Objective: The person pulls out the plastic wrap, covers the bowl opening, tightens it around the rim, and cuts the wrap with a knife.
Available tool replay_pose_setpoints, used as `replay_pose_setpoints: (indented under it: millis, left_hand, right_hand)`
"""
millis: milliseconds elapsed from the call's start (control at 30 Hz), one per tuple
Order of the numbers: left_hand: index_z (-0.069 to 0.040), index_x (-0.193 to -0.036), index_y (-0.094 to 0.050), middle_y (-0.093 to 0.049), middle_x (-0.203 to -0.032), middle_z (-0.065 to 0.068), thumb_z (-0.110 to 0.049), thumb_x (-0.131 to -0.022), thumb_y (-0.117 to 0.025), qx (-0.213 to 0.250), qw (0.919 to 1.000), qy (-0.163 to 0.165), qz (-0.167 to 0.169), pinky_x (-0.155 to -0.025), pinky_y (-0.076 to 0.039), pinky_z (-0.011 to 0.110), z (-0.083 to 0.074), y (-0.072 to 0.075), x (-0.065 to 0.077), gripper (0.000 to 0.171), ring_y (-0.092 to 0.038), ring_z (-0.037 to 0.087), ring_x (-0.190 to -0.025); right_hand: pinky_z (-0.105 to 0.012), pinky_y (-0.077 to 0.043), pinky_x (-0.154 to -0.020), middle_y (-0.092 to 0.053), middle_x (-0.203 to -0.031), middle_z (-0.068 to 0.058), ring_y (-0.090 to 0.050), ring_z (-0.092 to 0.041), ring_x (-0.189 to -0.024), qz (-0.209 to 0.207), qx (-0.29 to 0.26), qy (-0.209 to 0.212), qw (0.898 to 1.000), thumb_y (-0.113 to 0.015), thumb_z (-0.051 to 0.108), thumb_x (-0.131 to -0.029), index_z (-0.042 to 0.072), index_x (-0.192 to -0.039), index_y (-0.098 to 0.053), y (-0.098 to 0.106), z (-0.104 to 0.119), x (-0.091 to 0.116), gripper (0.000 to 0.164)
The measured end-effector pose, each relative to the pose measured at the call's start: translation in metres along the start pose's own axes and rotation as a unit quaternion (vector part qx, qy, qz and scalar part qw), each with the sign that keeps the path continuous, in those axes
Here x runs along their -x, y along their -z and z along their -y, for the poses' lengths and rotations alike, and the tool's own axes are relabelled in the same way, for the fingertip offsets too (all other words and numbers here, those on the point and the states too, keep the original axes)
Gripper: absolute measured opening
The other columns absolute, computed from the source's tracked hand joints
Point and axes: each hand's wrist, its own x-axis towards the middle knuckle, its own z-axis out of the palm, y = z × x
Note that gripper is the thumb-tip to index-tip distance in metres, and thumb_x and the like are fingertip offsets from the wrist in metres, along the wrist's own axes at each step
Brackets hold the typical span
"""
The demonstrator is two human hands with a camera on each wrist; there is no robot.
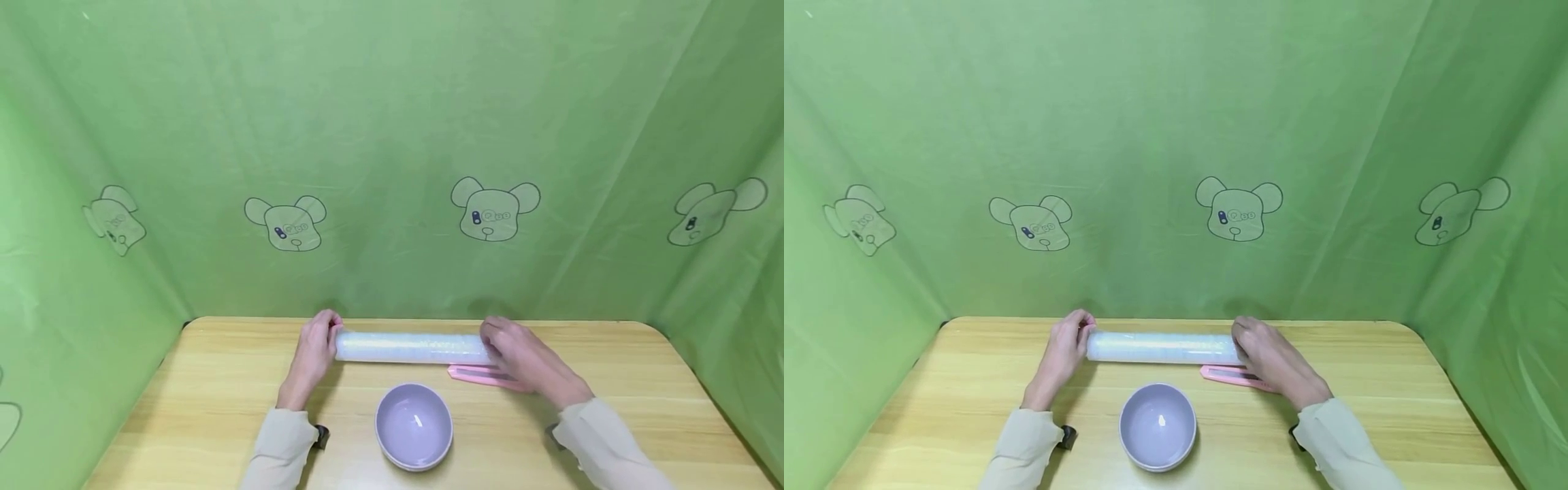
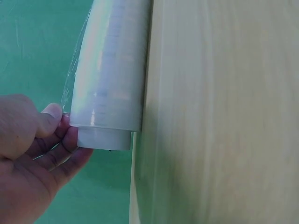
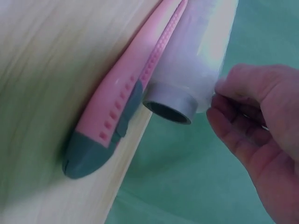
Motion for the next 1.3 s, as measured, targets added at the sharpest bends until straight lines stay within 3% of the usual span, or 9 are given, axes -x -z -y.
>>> replay_pose_setpoints:
  millis: [133,267,433,667,867,1067,1300]
  left_hand:
    - [0.0,-0.094,-0.065,-0.068,-0.094,0.014,0.008,-0.093,-0.067,0.001,1.0,0.0,0.003,-0.078,-0.062,0.033,-0.001,-0.001,-0.001,0.008,-0.068,0.027,-0.088]
    - [0.0,-0.094,-0.065,-0.068,-0.095,0.013,0.009,-0.093,-0.066,0.016,0.9997,0.02,0.006,-0.08,-0.061,0.034,-0.002,0.0,-0.001,0.009,-0.067,0.026,-0.088]
    - [-0.001,-0.095,-0.065,-0.068,-0.094,0.012,0.009,-0.094,-0.065,0.032,0.9985,0.044,0.001,-0.079,-0.061,0.035,-0.003,0.0,-0.001,0.009,-0.066,0.026,-0.088]
    - [-0.002,-0.093,-0.065,-0.067,-0.089,0.01,0.008,-0.094,-0.066,0.02,0.9985,0.051,-0.01,-0.074,-0.061,0.035,-0.005,-0.003,0.0,0.01,-0.066,0.025,-0.084]
    - [-0.001,-0.094,-0.064,-0.067,-0.089,0.011,0.01,-0.094,-0.065,0.019,0.9986,0.047,-0.015,-0.075,-0.061,0.036,-0.008,-0.005,0.001,0.011,-0.066,0.026,-0.084]
    - [0.0,-0.094,-0.064,-0.066,-0.089,0.01,0.01,-0.094,-0.065,0.024,0.9982,0.053,-0.013,-0.075,-0.061,0.034,-0.011,-0.004,0.003,0.011,-0.066,0.025,-0.084]
    - [-0.001,-0.095,-0.065,-0.066,-0.089,0.009,0.01,-0.094,-0.065,0.033,0.9977,0.059,-0.009,-0.074,-0.061,0.032,-0.012,-0.004,0.001,0.011,-0.066,0.023,-0.083]
  right_hand:
    - [-0.023,-0.056,-0.064,-0.062,-0.085,-0.001,-0.057,-0.013,-0.075,-0.007,-0.007,-0.014,1.0,-0.073,-0.01,-0.082,0.005,-0.087,-0.064,-0.002,0.001,0.001,0.017]
    - [-0.032,-0.061,-0.071,-0.066,-0.092,-0.004,-0.063,-0.018,-0.082,-0.009,-0.014,-0.038,0.999,-0.073,-0.002,-0.088,0.003,-0.095,-0.068,-0.002,0.008,-0.002,0.01]
    - [-0.042,-0.062,-0.084,-0.068,-0.108,-0.014,-0.067,-0.028,-0.097,-0.01,-0.021,-0.042,0.999,-0.077,0.006,-0.09,0.0,-0.11,-0.07,-0.003,0.028,-0.016,0.022]
    - [-0.034,-0.062,-0.08,-0.067,-0.108,-0.011,-0.067,-0.024,-0.093,0.014,-0.041,-0.004,0.999,-0.079,0.007,-0.089,0.001,-0.109,-0.071,-0.01,0.063,-0.042,0.023]
    - [-0.033,-0.061,-0.084,-0.068,-0.111,-0.009,-0.067,-0.023,-0.097,0.063,-0.067,0.004,0.996,-0.077,0.013,-0.092,0.004,-0.114,-0.071,-0.019,0.084,-0.064,0.024]
    - [-0.026,-0.06,-0.079,-0.069,-0.109,-0.009,-0.067,-0.02,-0.093,0.091,-0.07,0.015,0.993,-0.076,0.013,-0.092,0.004,-0.112,-0.072,-0.027,0.094,-0.081,0.022]
    - [-0.02,-0.057,-0.074,-0.068,-0.1,-0.007,-0.064,-0.016,-0.085,0.093,-0.061,0.04,0.993,-0.079,0.01,-0.089,0.004,-0.105,-0.073,-0.03,0.098,-0.093,0.018]
